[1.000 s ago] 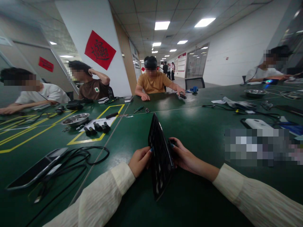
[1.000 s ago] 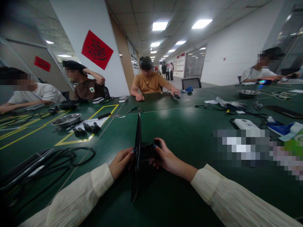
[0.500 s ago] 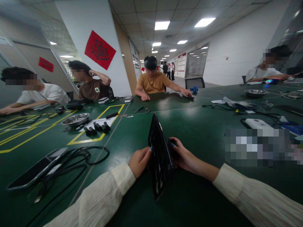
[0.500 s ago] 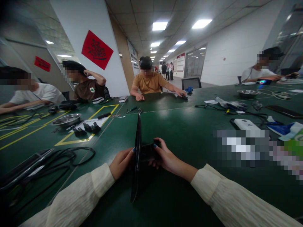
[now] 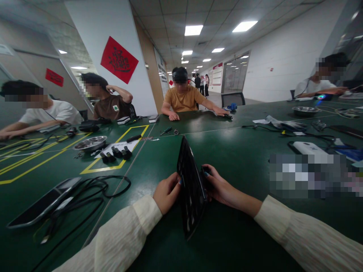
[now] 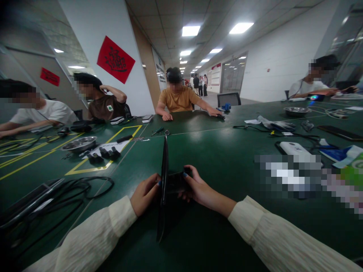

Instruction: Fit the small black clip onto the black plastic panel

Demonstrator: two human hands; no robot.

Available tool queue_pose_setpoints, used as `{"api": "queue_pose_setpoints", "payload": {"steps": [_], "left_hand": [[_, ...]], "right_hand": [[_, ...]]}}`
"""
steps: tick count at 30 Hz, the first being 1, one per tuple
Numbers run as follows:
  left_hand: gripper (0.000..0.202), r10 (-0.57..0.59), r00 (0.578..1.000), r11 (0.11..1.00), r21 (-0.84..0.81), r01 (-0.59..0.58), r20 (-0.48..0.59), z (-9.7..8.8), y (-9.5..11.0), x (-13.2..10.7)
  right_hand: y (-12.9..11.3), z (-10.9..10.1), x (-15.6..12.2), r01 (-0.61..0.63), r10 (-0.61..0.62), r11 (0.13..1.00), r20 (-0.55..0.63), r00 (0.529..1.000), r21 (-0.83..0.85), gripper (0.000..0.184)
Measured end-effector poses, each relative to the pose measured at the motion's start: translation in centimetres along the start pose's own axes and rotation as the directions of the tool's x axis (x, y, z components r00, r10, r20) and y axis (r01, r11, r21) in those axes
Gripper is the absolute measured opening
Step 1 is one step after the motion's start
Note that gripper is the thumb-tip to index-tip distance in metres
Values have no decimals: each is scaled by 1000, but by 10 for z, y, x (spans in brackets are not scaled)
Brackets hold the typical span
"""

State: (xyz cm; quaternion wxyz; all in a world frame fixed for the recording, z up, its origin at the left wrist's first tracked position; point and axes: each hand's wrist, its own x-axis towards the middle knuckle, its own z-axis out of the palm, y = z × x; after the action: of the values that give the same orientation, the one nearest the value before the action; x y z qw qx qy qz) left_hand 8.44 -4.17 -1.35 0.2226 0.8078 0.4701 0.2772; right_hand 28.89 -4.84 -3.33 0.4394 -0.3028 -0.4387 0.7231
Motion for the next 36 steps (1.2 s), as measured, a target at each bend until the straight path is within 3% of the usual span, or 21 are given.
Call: {"api": "queue_pose_setpoints", "payload": {"steps": [11, 19, 27, 32, 36], "left_hand": [[38, -11, 1000, 992, 128, 11, 2, -1, 1, 1], [63, -103, 993, 994, 36, 101, 56, 0, 1, -1], [53, -45, 993, 998, 59, 38, 107, -2, 2, 1], [63, -115, 990, 992, -42, 118, 80, -1, 1, 0], [58, -107, 989, 994, -4, 108, 106, -1, 2, 2]], "right_hand": [[3, -3, 1, -2, 2, 1000, 19, 1000, -10, 58], [2, -2, 1, -9, 8, 1000, 22, 1000, 18, 54], [-3, 2, -1, -14, 14, 1000, -5, 1000, 10, 58], [0, 0, 0, -6, 6, 1000, 2, 1000, 14, 58], [1, -1, 0, -5, 5, 1000, 8, 1000, 15, 56]]}}
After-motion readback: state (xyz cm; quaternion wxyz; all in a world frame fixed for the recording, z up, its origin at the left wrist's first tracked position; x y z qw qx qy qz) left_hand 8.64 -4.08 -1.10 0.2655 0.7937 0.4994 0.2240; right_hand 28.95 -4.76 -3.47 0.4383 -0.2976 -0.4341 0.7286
